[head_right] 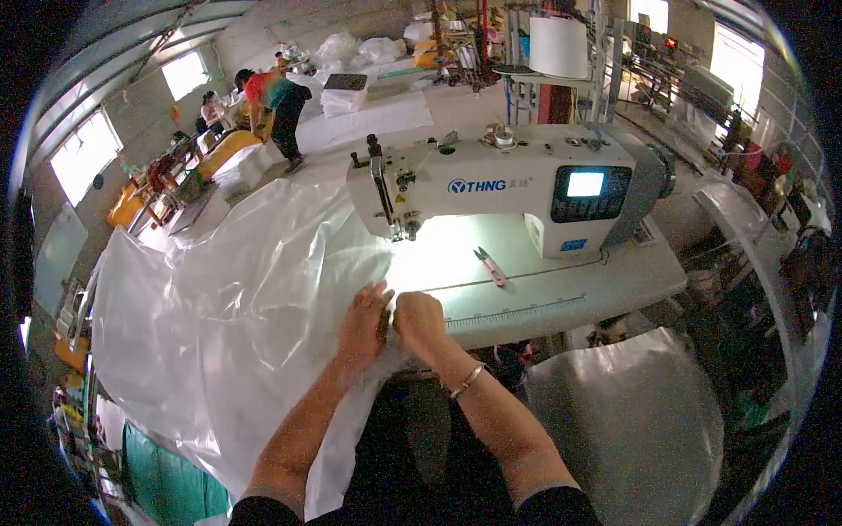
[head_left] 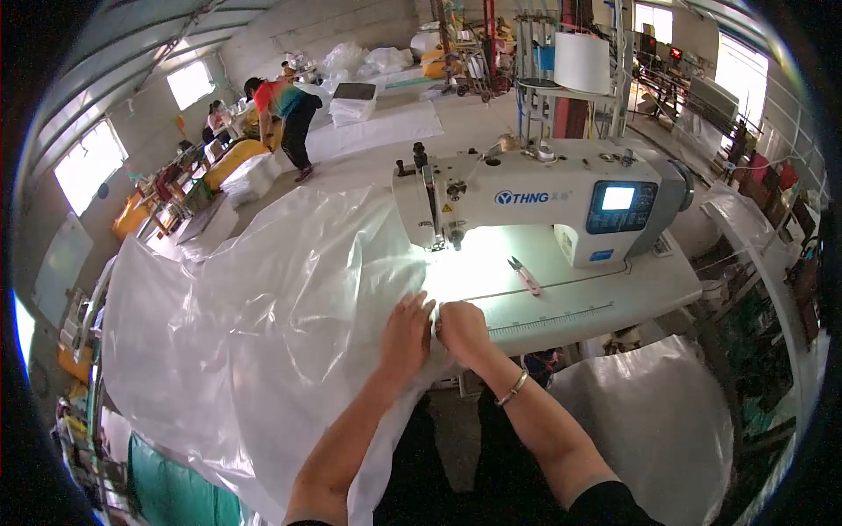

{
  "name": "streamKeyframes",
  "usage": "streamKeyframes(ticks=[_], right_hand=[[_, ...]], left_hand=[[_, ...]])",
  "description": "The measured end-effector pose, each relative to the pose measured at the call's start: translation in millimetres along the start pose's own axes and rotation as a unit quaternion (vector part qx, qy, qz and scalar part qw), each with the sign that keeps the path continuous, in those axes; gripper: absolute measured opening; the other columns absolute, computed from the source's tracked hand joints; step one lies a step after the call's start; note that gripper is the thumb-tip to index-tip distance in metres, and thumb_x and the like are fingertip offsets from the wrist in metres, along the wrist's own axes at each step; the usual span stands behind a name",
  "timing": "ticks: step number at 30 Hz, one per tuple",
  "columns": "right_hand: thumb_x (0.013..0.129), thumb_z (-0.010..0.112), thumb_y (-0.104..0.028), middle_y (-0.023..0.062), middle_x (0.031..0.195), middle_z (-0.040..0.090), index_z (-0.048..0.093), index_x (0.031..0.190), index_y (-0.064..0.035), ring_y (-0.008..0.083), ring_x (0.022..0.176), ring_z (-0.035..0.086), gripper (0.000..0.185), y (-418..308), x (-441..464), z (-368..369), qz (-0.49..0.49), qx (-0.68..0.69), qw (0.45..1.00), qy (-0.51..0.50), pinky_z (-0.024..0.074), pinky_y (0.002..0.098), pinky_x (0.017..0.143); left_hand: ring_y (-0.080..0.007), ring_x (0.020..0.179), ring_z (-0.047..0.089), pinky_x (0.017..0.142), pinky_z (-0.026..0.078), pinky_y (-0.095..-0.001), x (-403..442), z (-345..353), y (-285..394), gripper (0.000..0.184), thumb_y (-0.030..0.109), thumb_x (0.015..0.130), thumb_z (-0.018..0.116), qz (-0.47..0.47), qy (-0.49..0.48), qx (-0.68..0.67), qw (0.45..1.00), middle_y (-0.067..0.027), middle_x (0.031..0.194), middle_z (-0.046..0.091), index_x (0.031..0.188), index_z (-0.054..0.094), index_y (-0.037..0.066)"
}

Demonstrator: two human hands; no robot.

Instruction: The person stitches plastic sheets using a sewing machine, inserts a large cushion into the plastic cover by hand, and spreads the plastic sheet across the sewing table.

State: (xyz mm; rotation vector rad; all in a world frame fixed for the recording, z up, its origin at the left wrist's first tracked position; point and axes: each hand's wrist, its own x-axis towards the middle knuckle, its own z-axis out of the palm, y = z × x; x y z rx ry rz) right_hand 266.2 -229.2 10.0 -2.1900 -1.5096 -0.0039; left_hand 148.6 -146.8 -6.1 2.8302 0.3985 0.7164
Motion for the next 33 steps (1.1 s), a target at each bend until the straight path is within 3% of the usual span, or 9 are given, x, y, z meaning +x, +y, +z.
streamKeyframes(ticks=[6,10,12,16,18,19,27,29,33], right_hand=[[0.079,0.057,-0.017,0.0202,0.075,0.063,0.064,0.08,-0.001,0.0315,0.077,0.063,0.018,6,-2,2,0.081,0.086,0.993,0.0,0.0497,0.0396,0.068],[0.076,0.064,-0.042,0.0181,0.077,0.064,0.057,0.11,0.0005,0.0301,0.079,0.064,0.055,7,-44,-25,0.122,0.087,0.988,-0.026,0.0508,0.0383,0.067],[0.074,0.066,-0.042,0.0168,0.071,0.064,0.058,0.107,0.0026,0.0299,0.073,0.064,0.056,12,-67,-21,0.081,0.122,0.989,0.018,0.0513,0.0375,0.064],[0.072,0.07,-0.021,0.0043,0.056,0.057,0.059,0.074,-0.001,0.0117,0.055,0.054,0.022,24,-102,-15,0.166,0.373,0.91,-0.073,0.0438,0.0265,0.051],[0.072,0.07,-0.016,0.0025,0.058,0.056,0.058,0.07,-0.0016,0.0088,0.057,0.052,0.019,25,-122,-16,0.178,0.427,0.885,-0.05,0.0417,0.0245,0.051],[0.072,0.07,-0.011,0.0007,0.059,0.055,0.056,0.066,-0.0023,0.0058,0.058,0.05,0.018,25,-130,-16,0.19,0.477,0.858,-0.023,0.0396,0.0224,0.051],[0.078,0.066,-0.006,-0.0007,0.071,0.057,0.056,0.078,-0.004,0.0057,0.062,0.049,0.01,11,-156,-5,0.114,0.524,0.832,0.145,0.0423,0.0211,0.058],[0.078,0.066,-0.006,-0.0014,0.07,0.057,0.056,0.08,-0.0041,0.0055,0.062,0.049,0.011,5,-158,7,0.104,0.511,0.833,0.185,0.0427,0.021,0.058],[0.078,0.066,-0.006,0.0005,0.07,0.057,0.055,0.081,-0.0031,0.0052,0.064,0.05,0.011,-4,-162,20,0.12,0.595,0.773,0.185,0.0433,0.0217,0.059]], left_hand=[[-0.0405,0.117,0.038,0.101,0.03,-0.0439,-144,-3,90,0.054,0.01,0.08,0.054,-0.074,0.013,-0.036,0.997,-0.0221,0.134,0.034,0.13,0.036,0.001],[-0.0374,0.115,0.041,0.098,0.033,-0.0434,-234,22,51,0.05,0.012,0.08,0.053,-0.313,-0.036,0.046,0.948,-0.0191,0.127,0.043,0.127,0.039,0.002],[-0.0344,0.116,0.041,0.096,0.035,-0.0427,-261,20,26,0.05,0.012,0.077,0.055,-0.403,-0.08,0.039,0.911,-0.0168,0.125,0.045,0.125,0.041,0.002],[-0.0294,0.088,0.056,0.076,0.044,-0.0392,-257,-29,45,0.018,0.006,0.08,0.045,-0.29,0.045,0.055,0.954,-0.0157,0.093,0.06,0.093,0.056,0.001],[-0.02,0.079,0.055,0.068,0.043,-0.0308,-260,-68,54,0.018,0.002,0.076,0.043,-0.395,-0.101,-0.377,0.832,-0.0089,0.085,0.058,0.089,0.055,0.001],[-0.0123,0.073,0.051,0.064,0.04,-0.0238,-274,-67,57,0.019,0.001,0.074,0.044,-0.496,-0.018,-0.604,0.623,-0.0039,0.08,0.054,0.09,0.054,0.001],[-0.016,0.078,0.053,0.067,0.044,-0.0284,-210,-104,106,0.032,0.011,0.081,0.057,-0.423,-0.148,-0.389,0.805,-0.0085,0.088,0.056,0.11,0.049,0.0],[-0.0207,0.08,0.053,0.069,0.045,-0.0319,-180,-96,112,0.045,0.011,0.078,0.064,-0.167,0.027,-0.147,0.975,-0.0131,0.094,0.054,0.116,0.043,0.001],[-0.0259,0.081,0.052,0.07,0.045,-0.0337,-126,-76,132,0.048,0.012,0.075,0.066,-0.138,0.004,-0.125,0.982,-0.0171,0.101,0.052,0.116,0.043,0.0]])
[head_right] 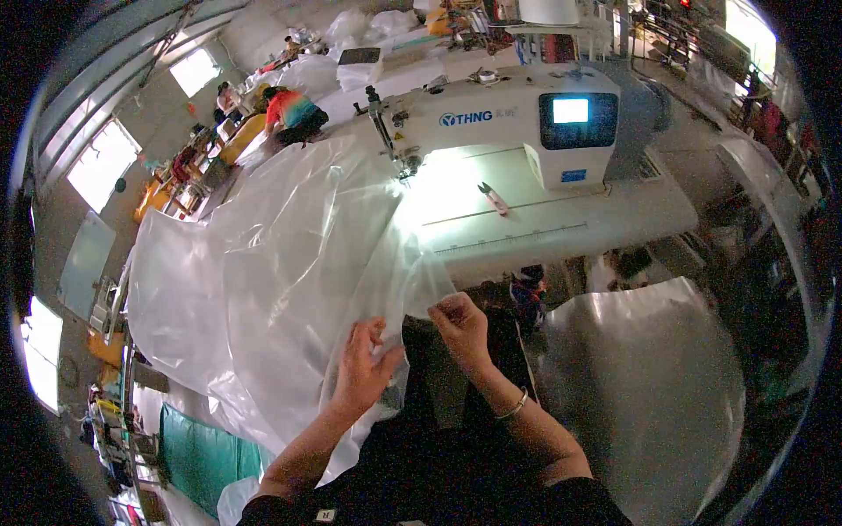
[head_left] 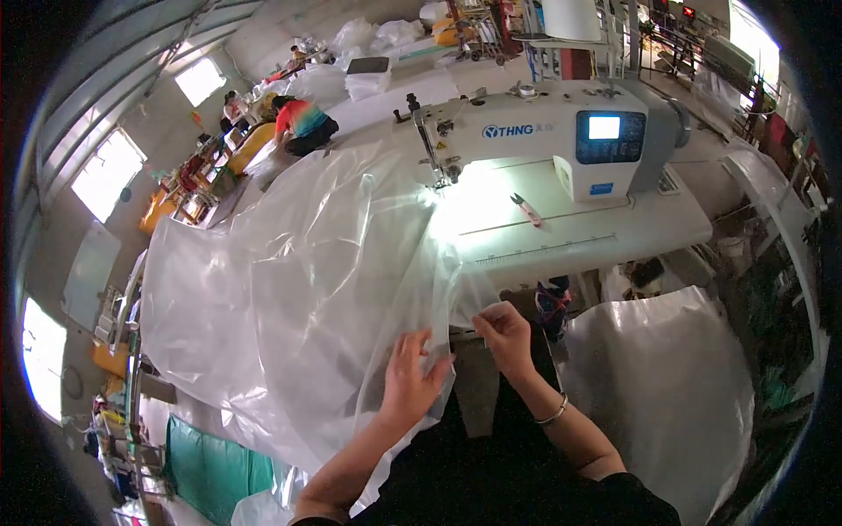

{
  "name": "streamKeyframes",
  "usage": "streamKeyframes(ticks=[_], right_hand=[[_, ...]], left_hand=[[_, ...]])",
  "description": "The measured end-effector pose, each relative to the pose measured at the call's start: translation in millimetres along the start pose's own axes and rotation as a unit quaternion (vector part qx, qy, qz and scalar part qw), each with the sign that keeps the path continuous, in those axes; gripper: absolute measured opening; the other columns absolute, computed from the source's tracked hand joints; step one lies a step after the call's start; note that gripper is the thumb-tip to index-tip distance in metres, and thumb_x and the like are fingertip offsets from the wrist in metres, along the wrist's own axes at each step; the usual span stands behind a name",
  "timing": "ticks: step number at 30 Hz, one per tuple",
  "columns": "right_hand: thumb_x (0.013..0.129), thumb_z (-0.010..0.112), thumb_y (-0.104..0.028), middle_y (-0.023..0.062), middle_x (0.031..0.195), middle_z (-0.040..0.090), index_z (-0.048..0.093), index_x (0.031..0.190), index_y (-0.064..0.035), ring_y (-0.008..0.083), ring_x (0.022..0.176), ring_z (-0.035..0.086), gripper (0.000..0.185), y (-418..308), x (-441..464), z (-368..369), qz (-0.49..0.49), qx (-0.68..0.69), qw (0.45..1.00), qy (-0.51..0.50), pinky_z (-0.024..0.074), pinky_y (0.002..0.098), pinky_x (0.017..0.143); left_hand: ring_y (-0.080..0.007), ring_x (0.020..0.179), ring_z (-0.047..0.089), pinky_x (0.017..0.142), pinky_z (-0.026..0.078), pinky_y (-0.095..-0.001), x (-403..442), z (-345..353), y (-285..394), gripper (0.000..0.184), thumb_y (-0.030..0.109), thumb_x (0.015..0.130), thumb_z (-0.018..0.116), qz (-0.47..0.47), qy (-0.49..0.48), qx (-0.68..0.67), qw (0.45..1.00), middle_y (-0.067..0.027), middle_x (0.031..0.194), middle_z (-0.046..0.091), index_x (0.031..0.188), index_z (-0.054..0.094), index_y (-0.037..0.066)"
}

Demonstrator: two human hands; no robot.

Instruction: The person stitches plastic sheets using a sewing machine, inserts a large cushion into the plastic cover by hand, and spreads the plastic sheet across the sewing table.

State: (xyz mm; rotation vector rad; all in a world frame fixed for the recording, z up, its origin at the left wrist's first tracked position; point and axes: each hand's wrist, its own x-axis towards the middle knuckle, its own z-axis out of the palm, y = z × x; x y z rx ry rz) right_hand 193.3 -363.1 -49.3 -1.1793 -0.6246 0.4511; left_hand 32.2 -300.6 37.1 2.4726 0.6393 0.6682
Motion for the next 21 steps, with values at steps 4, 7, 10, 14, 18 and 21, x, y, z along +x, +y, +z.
streamKeyframes(ticks=[4,7,10,14,18,21], right_hand=[[0.079,0.066,-0.009,0.0019,0.07,0.056,0.056,0.083,-0.0021,0.0049,0.065,0.05,0.013,0,-2,-1,0.0,-0.062,0.998,0.012,0.0437,0.0228,0.059],[0.081,0.062,-0.003,0.0,0.072,0.056,0.055,0.08,-0.0002,0.0057,0.064,0.051,0.007,-7,-2,1,-0.014,-0.076,0.997,0.021,0.0422,0.0215,0.057],[0.078,0.063,-0.008,0.0086,0.075,0.058,0.059,0.087,-0.003,0.0218,0.063,0.059,0.01,-9,1,-3,-0.169,-0.209,0.963,0.021,0.0469,0.0285,0.058],[0.074,0.062,-0.004,0.0103,0.076,0.058,0.061,0.09,-0.0044,0.0277,0.067,0.059,0.016,-31,-1,-6,-0.215,-0.335,0.917,0.003,0.0484,0.0316,0.059],[0.068,0.063,-0.006,0.0073,0.082,0.057,0.061,0.092,-0.0064,0.0243,0.075,0.058,0.024,-36,3,-6,-0.319,-0.395,0.861,-0.046,0.0491,0.0328,0.059],[0.068,0.061,-0.008,0.0058,0.087,0.055,0.061,0.094,-0.0072,0.0231,0.08,0.057,0.026,-34,2,-5,-0.328,-0.418,0.843,-0.087,0.0492,0.0326,0.059]], left_hand=[[-0.0173,0.075,0.052,0.067,0.044,-0.0298,12,32,-20,0.044,0.015,0.076,0.067,-0.179,0.039,-0.188,0.965,-0.0087,0.093,0.056,0.112,0.048,-0.002],[-0.0107,0.072,0.051,0.064,0.042,-0.0265,17,33,-19,0.04,0.017,0.078,0.066,-0.321,-0.014,-0.379,0.868,-0.003,0.086,0.058,0.109,0.052,-0.003],[-0.0075,0.069,0.05,0.061,0.041,-0.0237,29,28,0,0.029,0.015,0.08,0.063,-0.354,-0.054,-0.4,0.844,-0.0004,0.08,0.059,0.102,0.057,-0.002],[-0.006,0.066,0.048,0.058,0.037,-0.0207,30,35,8,0.013,0.009,0.083,0.054,-0.179,0.033,-0.222,0.958,0.0027,0.074,0.056,0.092,0.063,0.004],[-0.0052,0.066,0.046,0.061,0.039,-0.0207,29,37,-2,0.016,0.008,0.084,0.054,-0.238,-0.016,-0.346,0.907,0.0026,0.071,0.054,0.096,0.061,0.0],[-0.0048,0.068,0.044,0.061,0.039,-0.0205,27,39,-1,0.015,0.009,0.087,0.052,-0.211,-0.029,-0.287,0.934,0.0016,0.071,0.051,0.095,0.06,-0.001]])
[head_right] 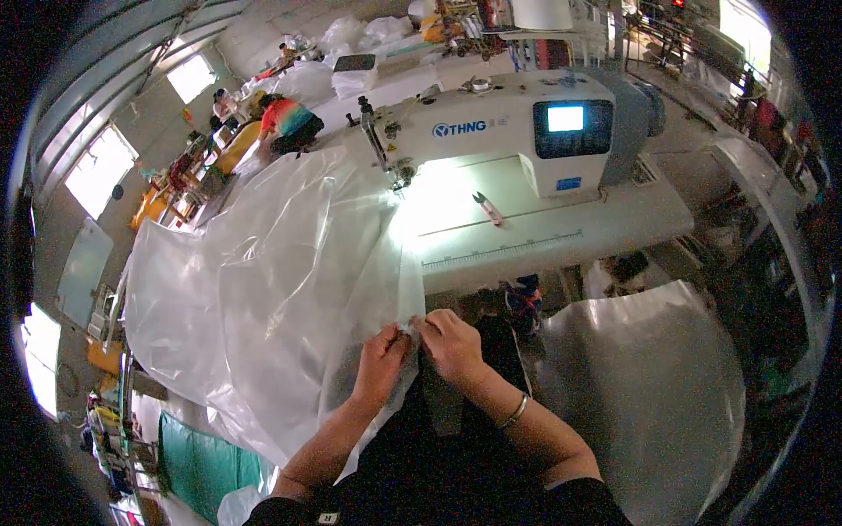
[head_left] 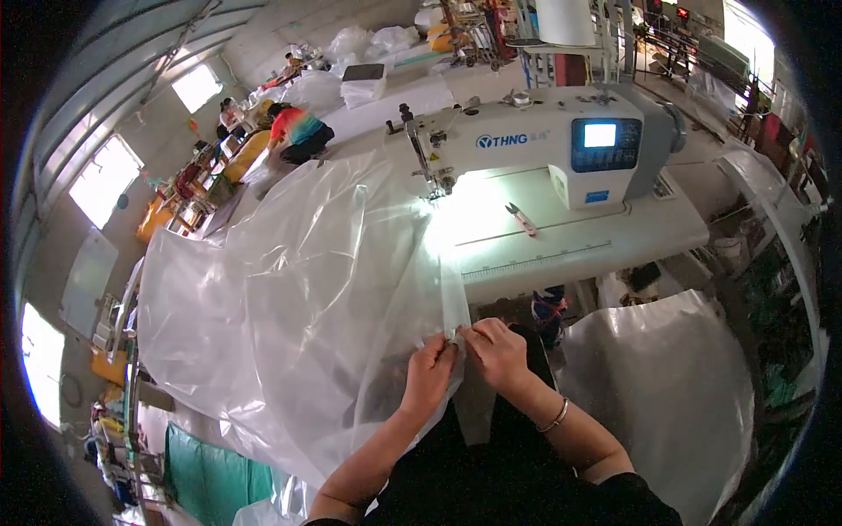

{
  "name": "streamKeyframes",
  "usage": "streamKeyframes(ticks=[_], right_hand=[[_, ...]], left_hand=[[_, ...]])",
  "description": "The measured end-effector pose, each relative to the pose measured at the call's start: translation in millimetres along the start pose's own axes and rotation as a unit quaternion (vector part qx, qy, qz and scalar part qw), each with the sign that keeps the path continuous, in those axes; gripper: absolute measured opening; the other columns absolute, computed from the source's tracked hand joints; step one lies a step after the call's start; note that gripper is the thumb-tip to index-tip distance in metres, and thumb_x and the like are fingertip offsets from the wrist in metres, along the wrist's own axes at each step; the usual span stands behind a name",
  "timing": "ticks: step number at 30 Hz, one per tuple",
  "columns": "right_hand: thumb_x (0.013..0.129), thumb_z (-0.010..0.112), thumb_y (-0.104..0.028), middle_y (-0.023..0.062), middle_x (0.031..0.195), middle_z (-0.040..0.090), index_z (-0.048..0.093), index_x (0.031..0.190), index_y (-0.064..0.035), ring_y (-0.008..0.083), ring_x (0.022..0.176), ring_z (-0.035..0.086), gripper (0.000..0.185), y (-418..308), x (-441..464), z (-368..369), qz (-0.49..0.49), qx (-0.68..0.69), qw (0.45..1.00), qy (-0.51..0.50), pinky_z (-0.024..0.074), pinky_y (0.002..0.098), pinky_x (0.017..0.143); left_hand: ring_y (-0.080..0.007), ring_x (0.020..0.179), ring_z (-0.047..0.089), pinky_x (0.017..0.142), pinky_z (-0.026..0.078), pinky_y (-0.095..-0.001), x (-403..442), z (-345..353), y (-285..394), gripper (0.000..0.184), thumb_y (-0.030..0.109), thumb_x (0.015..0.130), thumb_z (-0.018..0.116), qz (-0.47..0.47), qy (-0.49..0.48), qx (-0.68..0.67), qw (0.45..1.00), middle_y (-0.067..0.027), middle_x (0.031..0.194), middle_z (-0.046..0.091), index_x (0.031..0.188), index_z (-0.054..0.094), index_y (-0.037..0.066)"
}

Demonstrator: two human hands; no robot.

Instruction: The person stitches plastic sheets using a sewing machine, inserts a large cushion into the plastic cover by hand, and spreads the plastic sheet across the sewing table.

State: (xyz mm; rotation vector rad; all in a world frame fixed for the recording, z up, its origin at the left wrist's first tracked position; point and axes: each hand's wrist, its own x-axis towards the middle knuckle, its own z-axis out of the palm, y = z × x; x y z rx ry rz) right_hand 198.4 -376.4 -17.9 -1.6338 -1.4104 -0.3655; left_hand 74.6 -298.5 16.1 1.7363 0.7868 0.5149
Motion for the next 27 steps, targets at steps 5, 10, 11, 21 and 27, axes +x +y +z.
streamKeyframes(ticks=[5,10,11,21,27], right_hand=[[0.069,0.059,-0.01,0.0047,0.09,0.053,0.061,0.094,-0.0071,0.0227,0.082,0.056,0.025,-1,1,2,-0.022,0.002,0.999,-0.034,0.0489,0.0326,0.059],[0.081,0.055,-0.012,0.01,0.086,0.057,0.059,0.091,-0.0033,0.0216,0.078,0.058,0.014,23,23,0,-0.019,0.131,0.988,-0.078,0.0488,0.033,0.06],[0.082,0.058,-0.004,0.0084,0.095,0.059,0.059,0.087,-0.0008,0.017,0.078,0.058,0.006,36,28,8,0.214,0.218,0.946,-0.109,0.0482,0.0307,0.061],[0.085,0.057,-0.015,0.0081,0.09,0.06,0.056,0.099,-0.0043,0.0167,0.082,0.057,0.018,-30,-1,132,0.31,0.523,0.77,-0.195,0.0487,0.0312,0.072],[0.083,0.059,-0.017,0.0078,0.075,0.063,0.062,0.083,-0.0008,0.016,0.069,0.059,0.016,47,-19,64,0.272,0.287,0.867,-0.304,0.0494,0.0325,0.065]], left_hand=[[-0.0067,0.065,0.042,0.058,0.039,-0.0237,-3,5,23,0.013,0.01,0.086,0.053,-0.01,0.051,0.036,0.998,-0.0006,0.067,0.051,0.086,0.059,-0.001],[-0.0202,0.061,0.051,0.057,0.041,-0.0316,19,-11,-2,0.011,0.009,0.084,0.053,0.138,0.14,0.114,0.974,-0.0087,0.067,0.055,0.082,0.06,0.0],[-0.0285,0.06,0.053,0.056,0.042,-0.0359,22,-18,-4,0.009,0.008,0.083,0.054,0.247,0.166,0.233,0.926,-0.0109,0.068,0.057,0.08,0.059,0.001],[-0.0368,0.068,0.056,0.058,0.043,-0.0441,26,-4,-2,0.009,0.013,0.08,0.052,0.268,-0.021,0.332,0.904,-0.0169,0.072,0.056,0.079,0.051,0.004],[-0.038,0.064,0.055,0.053,0.042,-0.0439,27,-12,-16,0.011,0.012,0.082,0.051,0.262,-0.039,0.291,0.919,-0.0176,0.068,0.054,0.078,0.049,0.002]])
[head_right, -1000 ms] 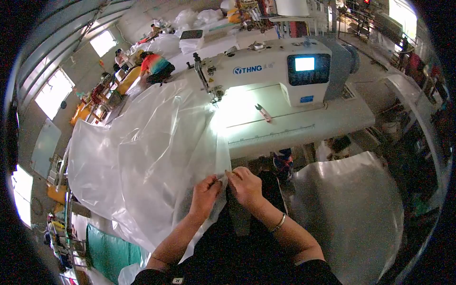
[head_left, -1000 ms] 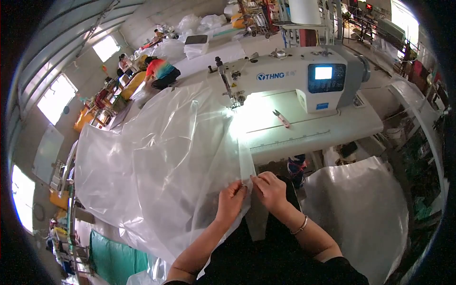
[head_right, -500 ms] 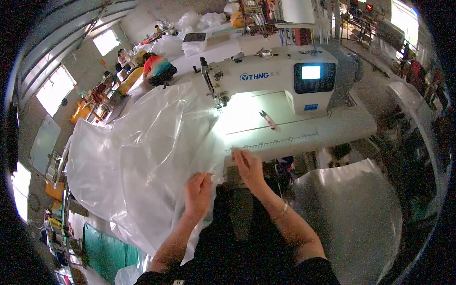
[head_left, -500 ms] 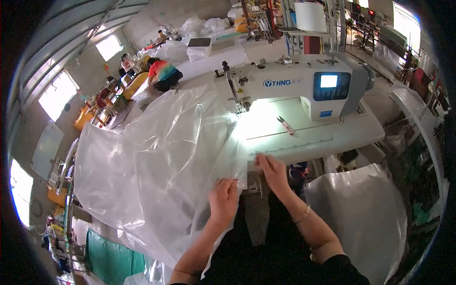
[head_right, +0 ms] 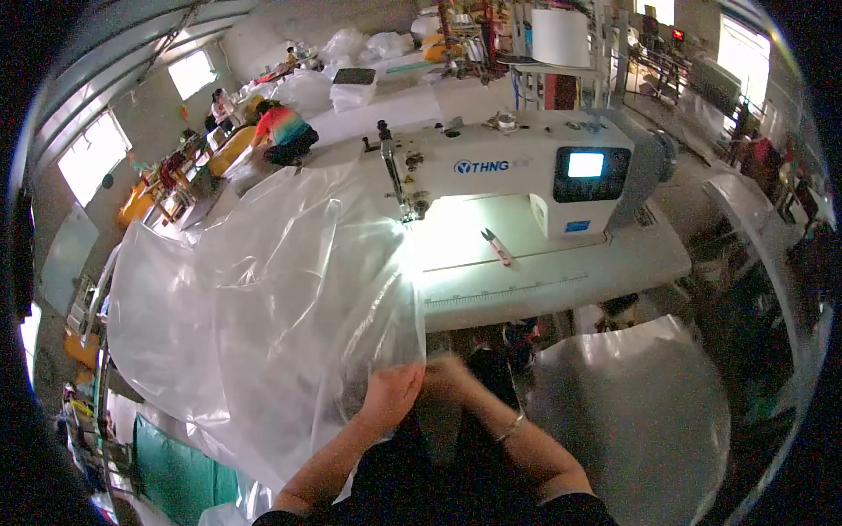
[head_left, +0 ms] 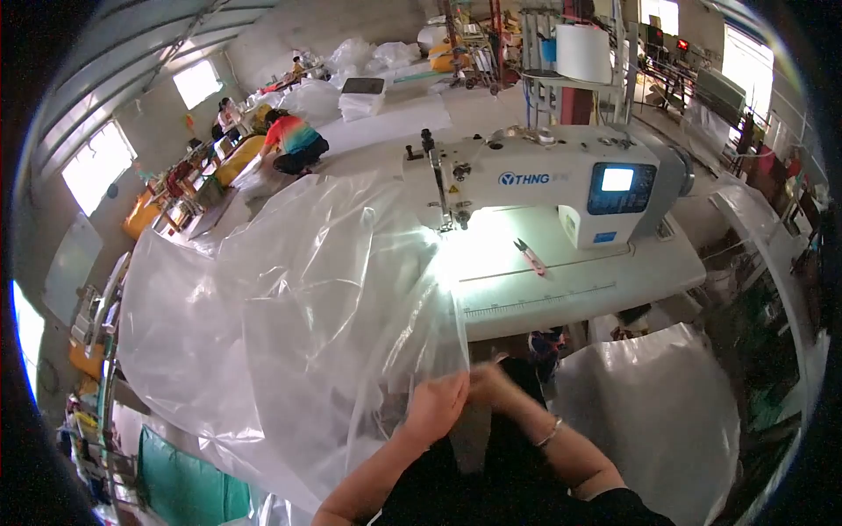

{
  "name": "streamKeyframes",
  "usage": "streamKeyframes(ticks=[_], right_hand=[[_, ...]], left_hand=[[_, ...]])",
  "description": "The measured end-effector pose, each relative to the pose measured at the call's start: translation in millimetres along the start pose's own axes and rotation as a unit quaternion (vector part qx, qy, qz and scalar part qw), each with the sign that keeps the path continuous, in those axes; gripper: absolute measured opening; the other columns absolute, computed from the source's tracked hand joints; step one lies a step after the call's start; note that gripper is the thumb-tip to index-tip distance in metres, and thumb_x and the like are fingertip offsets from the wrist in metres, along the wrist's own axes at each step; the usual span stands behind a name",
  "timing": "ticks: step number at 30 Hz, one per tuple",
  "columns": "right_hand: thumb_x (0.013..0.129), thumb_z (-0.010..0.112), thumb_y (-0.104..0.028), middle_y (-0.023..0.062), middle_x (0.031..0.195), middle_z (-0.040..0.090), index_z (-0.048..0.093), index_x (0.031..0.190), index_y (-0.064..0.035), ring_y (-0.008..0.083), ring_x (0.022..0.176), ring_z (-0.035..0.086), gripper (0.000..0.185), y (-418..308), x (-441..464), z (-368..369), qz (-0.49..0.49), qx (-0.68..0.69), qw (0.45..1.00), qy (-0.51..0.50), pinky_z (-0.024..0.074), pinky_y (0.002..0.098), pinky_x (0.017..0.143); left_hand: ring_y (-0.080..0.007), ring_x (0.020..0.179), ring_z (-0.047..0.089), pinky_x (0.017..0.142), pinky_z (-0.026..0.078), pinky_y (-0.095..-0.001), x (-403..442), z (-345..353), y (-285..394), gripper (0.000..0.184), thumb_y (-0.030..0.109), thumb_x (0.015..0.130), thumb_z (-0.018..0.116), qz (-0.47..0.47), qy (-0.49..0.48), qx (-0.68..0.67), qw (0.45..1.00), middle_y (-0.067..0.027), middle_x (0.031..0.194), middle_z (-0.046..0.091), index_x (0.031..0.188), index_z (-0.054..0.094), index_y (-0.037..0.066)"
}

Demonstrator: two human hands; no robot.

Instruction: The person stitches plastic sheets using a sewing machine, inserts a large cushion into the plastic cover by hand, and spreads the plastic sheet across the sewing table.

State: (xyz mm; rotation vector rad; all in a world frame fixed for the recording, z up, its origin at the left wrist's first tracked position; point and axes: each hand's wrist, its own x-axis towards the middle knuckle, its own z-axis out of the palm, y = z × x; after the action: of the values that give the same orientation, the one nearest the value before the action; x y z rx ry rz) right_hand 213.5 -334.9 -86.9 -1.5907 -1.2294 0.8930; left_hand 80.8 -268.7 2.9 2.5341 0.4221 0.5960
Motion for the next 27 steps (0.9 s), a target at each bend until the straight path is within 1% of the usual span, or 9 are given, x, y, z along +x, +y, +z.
streamKeyframes(ticks=[1,2,4,6,9,13,19,21,27], right_hand=[[0.081,0.061,-0.02,0.0085,0.067,0.064,0.064,0.078,0.001,0.0146,0.062,0.059,0.021,9,16,-23,0.035,0.099,0.99,0.097,0.0488,0.0326,0.061],[0.079,0.062,-0.023,0.0121,0.07,0.065,0.065,0.084,0.0001,0.0182,0.066,0.062,0.024,-56,23,-52,0.117,-0.02,0.977,0.174,0.0489,0.0333,0.061],[0.079,0.062,-0.022,0.0117,0.061,0.062,0.064,0.08,0.0023,0.0189,0.056,0.061,0.025,-67,61,-70,-0.062,-0.154,0.941,0.297,0.0473,0.0293,0.053],[0.076,0.062,-0.027,0.0161,0.065,0.061,0.065,0.081,0.0004,0.0274,0.061,0.062,0.028,-66,98,-74,-0.059,-0.254,0.923,0.283,0.0484,0.0342,0.058],[0.073,0.062,-0.028,0.0159,0.07,0.062,0.065,0.084,-0.0005,0.0309,0.065,0.061,0.03,-58,130,-69,-0.062,-0.335,0.895,0.289,0.0487,0.0374,0.064],[0.072,0.058,-0.018,0.0151,0.069,0.062,0.063,0.074,-0.0021,0.0313,0.068,0.062,0.017,-61,132,-68,-0.011,-0.404,0.881,0.245,0.0488,0.0382,0.062],[0.071,0.057,-0.014,0.015,0.067,0.062,0.063,0.078,-0.0033,0.0302,0.065,0.062,0.014,-74,99,-52,0.029,-0.512,0.844,0.155,0.0487,0.0391,0.058],[0.071,0.056,-0.012,0.0154,0.067,0.062,0.062,0.078,-0.0018,0.0304,0.065,0.062,0.014,-80,96,-52,0.018,-0.507,0.85,0.142,0.0492,0.0396,0.058],[0.072,0.054,-0.01,0.0182,0.07,0.062,0.061,0.078,-0.0001,0.0311,0.067,0.063,0.014,-82,118,-50,-0.001,-0.507,0.854,0.12,0.0494,0.0407,0.061]], left_hand=[[-0.038,0.064,0.055,0.053,0.042,-0.0439,0,-1,-1,0.011,0.012,0.082,0.051,-0.004,0.003,-0.003,1.0,-0.0176,0.068,0.054,0.078,0.049,0.002],[-0.038,0.063,0.054,0.052,0.041,-0.0438,0,0,-1,0.011,0.011,0.082,0.051,0.005,0.019,-0.023,1.0,-0.0177,0.067,0.053,0.078,0.048,0.002],[-0.0379,0.062,0.054,0.051,0.041,-0.0438,0,2,-1,0.011,0.011,0.082,0.052,0.015,0.034,-0.045,0.998,-0.0178,0.067,0.053,0.077,0.048,0.002],[-0.0375,0.062,0.054,0.052,0.041,-0.0435,0,3,-1,0.009,0.01,0.081,0.053,0.009,0.035,-0.066,0.997,-0.0181,0.067,0.052,0.077,0.048,0.003],[-0.0367,0.062,0.054,0.052,0.041,-0.0431,-1,5,-5,0.008,0.009,0.081,0.053,0.021,0.057,-0.067,0.996,-0.0182,0.068,0.052,0.077,0.049,0.003],[-0.0368,0.063,0.054,0.053,0.041,-0.043,-1,4,-4,0.008,0.009,0.081,0.053,0.014,0.046,-0.076,0.996,-0.0183,0.069,0.052,0.078,0.049,0.003],[-0.0358,0.063,0.055,0.054,0.043,-0.0437,-5,4,-14,0.006,0.01,0.081,0.052,0.047,0.049,-0.05,0.996,-0.0163,0.069,0.054,0.079,0.049,0.004],[-0.0357,0.064,0.056,0.056,0.046,-0.0435,-10,3,-21,0.007,0.009,0.079,0.051,0.031,0.019,-0.055,0.998,-0.0152,0.069,0.055,0.085,0.054,0.007],[-0.0337,0.055,0.056,0.049,0.045,-0.042,2,-15,-39,0.007,0.014,0.081,0.051,0.049,0.011,0.041,0.998,-0.0141,0.061,0.055,0.079,0.052,0.007]])
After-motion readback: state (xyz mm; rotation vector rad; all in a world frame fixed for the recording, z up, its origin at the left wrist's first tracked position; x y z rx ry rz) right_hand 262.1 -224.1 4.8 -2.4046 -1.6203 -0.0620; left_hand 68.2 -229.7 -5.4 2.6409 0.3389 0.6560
